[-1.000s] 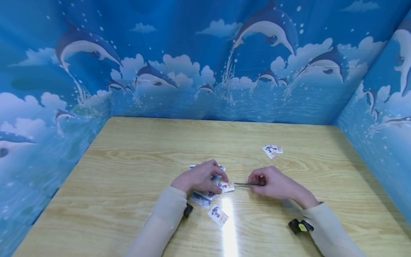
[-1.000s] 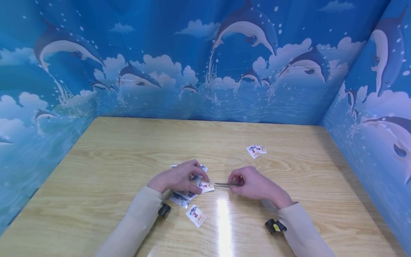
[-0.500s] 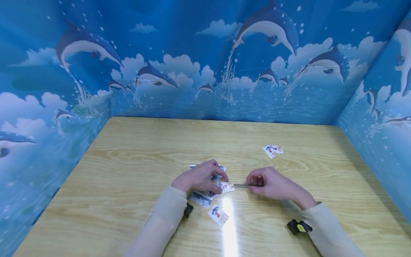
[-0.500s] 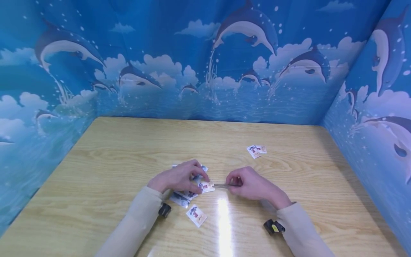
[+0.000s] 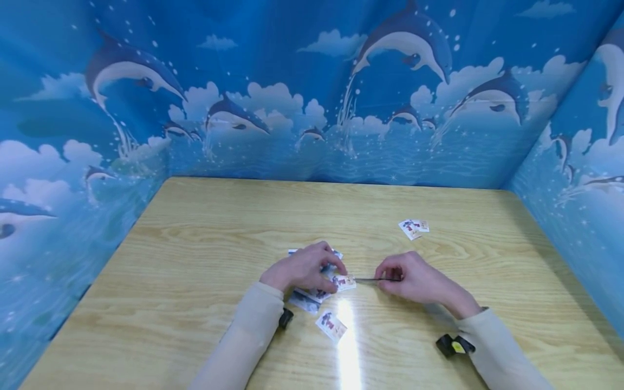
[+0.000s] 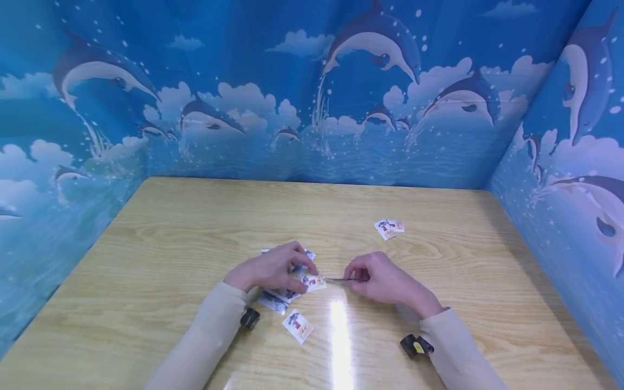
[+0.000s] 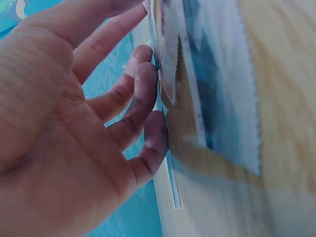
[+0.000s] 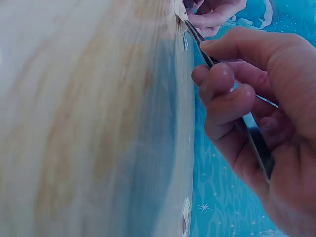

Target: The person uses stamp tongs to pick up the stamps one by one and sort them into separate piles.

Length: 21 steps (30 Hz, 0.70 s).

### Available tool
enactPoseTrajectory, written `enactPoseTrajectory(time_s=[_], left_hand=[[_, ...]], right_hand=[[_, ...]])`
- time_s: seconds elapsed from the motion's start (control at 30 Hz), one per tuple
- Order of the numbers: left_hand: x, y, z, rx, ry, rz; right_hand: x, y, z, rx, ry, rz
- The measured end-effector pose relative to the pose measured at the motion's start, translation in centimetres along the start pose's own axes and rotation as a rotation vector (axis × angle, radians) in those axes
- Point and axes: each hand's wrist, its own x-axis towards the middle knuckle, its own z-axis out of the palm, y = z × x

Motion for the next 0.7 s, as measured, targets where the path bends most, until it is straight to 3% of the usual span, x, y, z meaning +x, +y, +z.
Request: enactPoseTrajectory(time_s=[0.7], left_hand=[[-0.3,0.1,-0.6,-0.017,-0.002,0.062]], right_hand=[[-2.4,1.8,-1.7,-0.023,0.091,0.114]])
